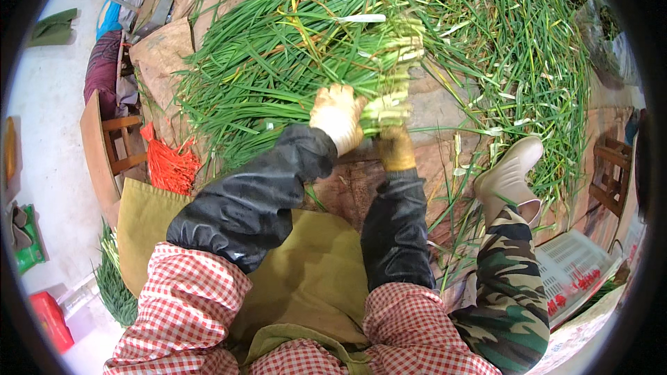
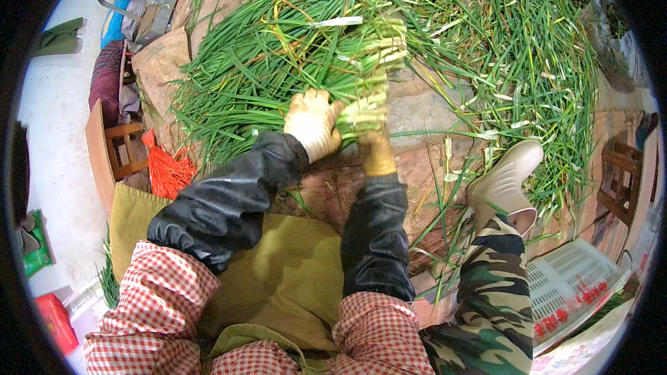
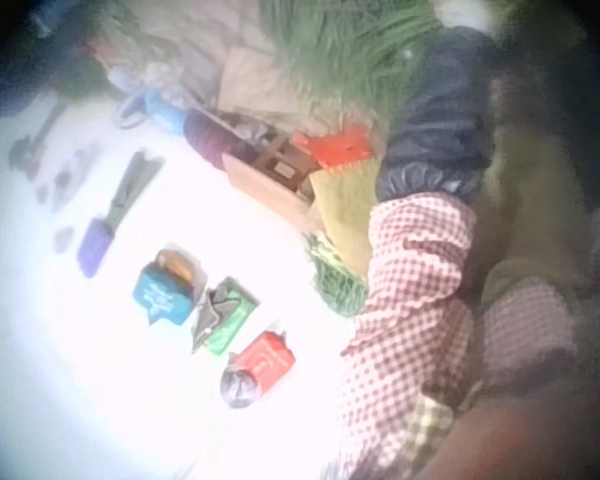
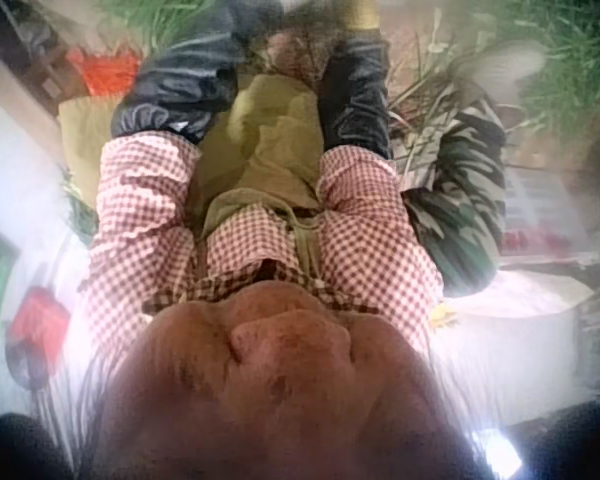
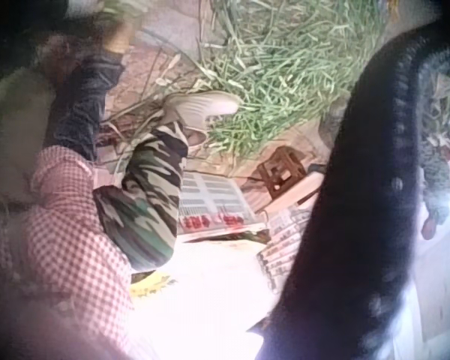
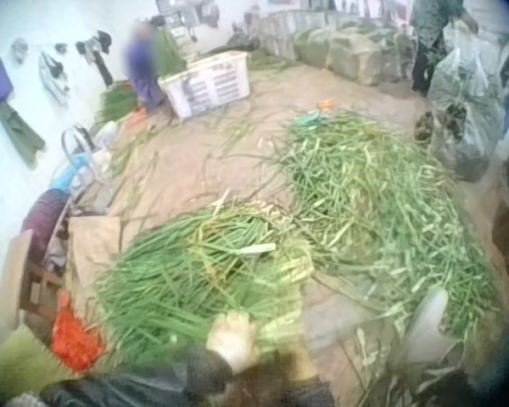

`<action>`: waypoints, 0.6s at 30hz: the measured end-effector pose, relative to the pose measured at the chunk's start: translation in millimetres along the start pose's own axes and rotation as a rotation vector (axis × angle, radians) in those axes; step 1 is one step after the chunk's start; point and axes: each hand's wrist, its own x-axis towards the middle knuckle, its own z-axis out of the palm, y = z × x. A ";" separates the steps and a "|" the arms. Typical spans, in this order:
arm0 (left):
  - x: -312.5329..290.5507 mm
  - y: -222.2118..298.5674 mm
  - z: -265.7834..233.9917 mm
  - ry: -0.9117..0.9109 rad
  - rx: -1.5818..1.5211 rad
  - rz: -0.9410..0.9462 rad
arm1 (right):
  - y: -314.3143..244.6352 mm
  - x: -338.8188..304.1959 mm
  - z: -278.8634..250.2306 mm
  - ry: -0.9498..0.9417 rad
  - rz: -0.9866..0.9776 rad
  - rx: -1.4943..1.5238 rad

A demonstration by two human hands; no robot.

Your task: The person gathers bundles of green onions, removes damaged leaves by hand, and organizes them into neat stacks on their lap.

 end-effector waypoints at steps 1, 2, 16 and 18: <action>-7.2 2.8 6.7 0.017 0.007 0.011 | -4.6 -7.3 -1.8 -0.092 0.116 0.383; -12.6 7.2 9.9 0.038 -0.037 -0.009 | -31.5 -28.3 26.2 0.061 0.139 0.334; 30.3 17.4 8.2 0.284 -0.580 -0.253 | -14.8 -12.4 16.9 0.339 0.174 0.385; 46.9 7.9 4.9 0.390 -0.363 -0.157 | -11.4 -11.5 15.3 0.261 0.172 0.406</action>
